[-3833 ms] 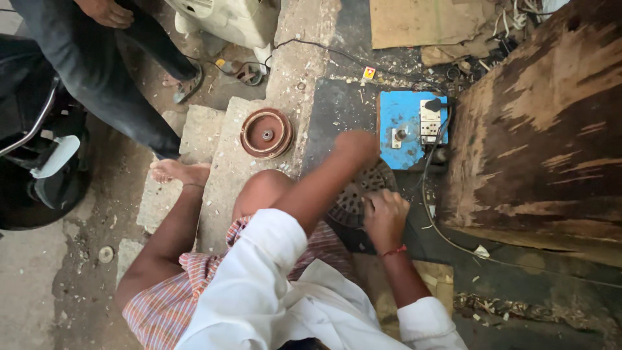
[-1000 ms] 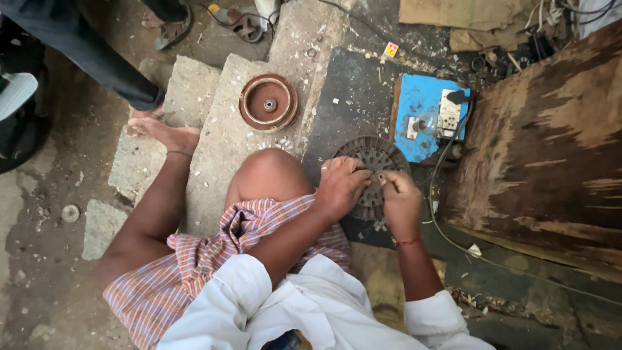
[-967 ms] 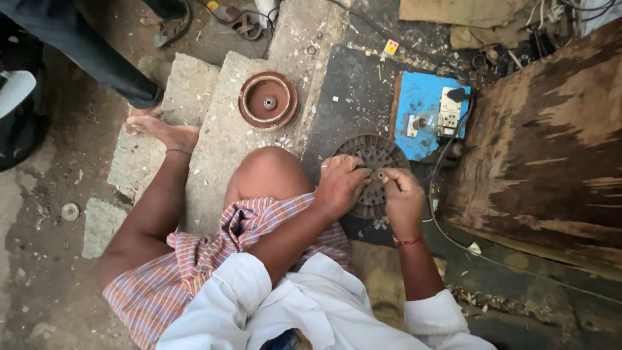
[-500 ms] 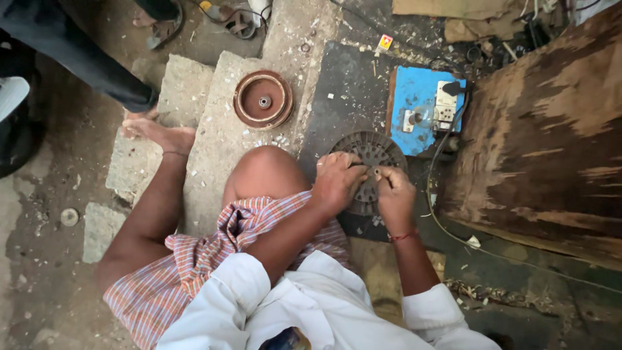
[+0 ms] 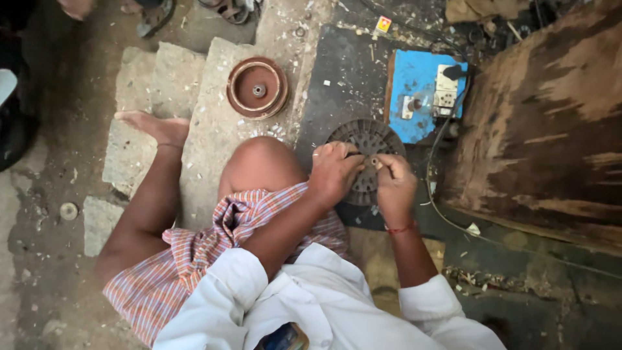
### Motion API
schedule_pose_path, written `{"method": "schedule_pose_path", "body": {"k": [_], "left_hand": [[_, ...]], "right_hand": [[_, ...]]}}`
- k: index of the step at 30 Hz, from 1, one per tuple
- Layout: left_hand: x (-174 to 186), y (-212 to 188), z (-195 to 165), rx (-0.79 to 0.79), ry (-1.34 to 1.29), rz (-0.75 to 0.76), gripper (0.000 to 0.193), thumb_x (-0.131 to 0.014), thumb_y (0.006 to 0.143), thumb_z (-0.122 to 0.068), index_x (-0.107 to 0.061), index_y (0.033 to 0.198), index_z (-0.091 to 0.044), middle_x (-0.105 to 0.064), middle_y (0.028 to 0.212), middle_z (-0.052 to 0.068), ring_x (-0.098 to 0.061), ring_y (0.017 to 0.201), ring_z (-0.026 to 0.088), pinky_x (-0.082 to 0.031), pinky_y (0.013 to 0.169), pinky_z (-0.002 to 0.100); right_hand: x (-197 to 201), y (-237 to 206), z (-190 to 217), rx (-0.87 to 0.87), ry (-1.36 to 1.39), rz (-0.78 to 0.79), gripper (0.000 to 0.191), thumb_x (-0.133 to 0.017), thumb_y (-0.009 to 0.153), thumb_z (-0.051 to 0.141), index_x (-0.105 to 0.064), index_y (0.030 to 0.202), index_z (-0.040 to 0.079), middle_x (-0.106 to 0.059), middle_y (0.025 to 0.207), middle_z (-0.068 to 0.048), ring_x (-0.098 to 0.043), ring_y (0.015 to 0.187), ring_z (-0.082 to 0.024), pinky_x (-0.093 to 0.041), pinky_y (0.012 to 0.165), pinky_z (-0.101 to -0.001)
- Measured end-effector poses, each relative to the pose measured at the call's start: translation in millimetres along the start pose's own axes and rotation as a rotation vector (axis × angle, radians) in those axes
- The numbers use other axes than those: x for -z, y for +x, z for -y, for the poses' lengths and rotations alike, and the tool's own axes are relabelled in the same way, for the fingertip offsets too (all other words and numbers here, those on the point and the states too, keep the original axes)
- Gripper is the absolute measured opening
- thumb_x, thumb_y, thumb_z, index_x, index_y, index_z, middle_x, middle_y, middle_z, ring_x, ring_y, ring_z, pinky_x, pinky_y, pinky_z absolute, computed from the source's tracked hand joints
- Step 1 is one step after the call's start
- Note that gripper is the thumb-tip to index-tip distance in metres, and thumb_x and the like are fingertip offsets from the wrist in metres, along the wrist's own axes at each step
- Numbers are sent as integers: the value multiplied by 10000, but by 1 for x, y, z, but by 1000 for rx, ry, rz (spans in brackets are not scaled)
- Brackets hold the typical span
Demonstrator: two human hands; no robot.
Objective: The person sits on the floor of a workshop with a metal blower impeller. They fit a small hub component into the center of the impeller, tap it into place, and then work around the impeller blades with a small hand tool, turning the impeller as they go.
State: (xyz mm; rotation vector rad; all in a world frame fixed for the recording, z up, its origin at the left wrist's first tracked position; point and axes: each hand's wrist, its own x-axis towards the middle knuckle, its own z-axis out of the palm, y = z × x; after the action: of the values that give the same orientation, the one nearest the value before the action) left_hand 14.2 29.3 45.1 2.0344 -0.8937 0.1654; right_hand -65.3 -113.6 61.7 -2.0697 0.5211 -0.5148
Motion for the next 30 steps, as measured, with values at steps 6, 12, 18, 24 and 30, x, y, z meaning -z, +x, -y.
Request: {"method": "schedule_pose_path", "body": {"k": [6, 12, 18, 24, 30], "left_hand": [[-1, 0, 0, -26, 2, -18, 185, -800, 833, -198, -748, 1007, -160, -646, 1079, 19, -600, 1070, 283, -438, 900, 460], [-2, -1, -4, -19, 13, -39, 192, -803, 836, -213, -758, 1016, -162, -648, 1081, 13, -595, 1091, 273, -437, 931, 457], [-1, -4, -5, 7, 20, -3, 191, -805, 831, -205, -759, 1009, -155, -656, 1092, 11, -595, 1082, 271, -440, 922, 461], [-1, -3, -5, -21, 31, -31, 194, -795, 826, -199, -759, 1012, -159, -658, 1076, 15, -598, 1072, 276, -437, 915, 459], [2, -1, -8, -19, 20, -24, 193, -793, 843, -197, -756, 1027, -154, -656, 1070, 21, -597, 1057, 286, -438, 912, 456]], "right_hand": [[1, -6, 0, 38, 20, -21, 127, -635, 926, -30, -728, 1004, 7, -743, 968, -125, -715, 883, -218, -553, 818, -330], [-2, -9, -3, 73, -64, -42, 147, -616, 915, -47, -726, 1002, -4, -735, 986, -131, -715, 914, -216, -556, 849, -325], [-3, -12, -6, -46, 61, -51, 169, -615, 944, -36, -740, 1050, 6, -745, 977, -98, -707, 896, -178, -548, 836, -300], [-6, -18, -5, -97, 131, -89, 157, -638, 943, -24, -747, 1053, 1, -750, 979, -78, -679, 883, -131, -538, 824, -278], [-8, -24, 2, -94, 117, -151, 153, -633, 949, -18, -742, 1053, 7, -744, 978, -72, -677, 878, -131, -541, 816, -276]]}}
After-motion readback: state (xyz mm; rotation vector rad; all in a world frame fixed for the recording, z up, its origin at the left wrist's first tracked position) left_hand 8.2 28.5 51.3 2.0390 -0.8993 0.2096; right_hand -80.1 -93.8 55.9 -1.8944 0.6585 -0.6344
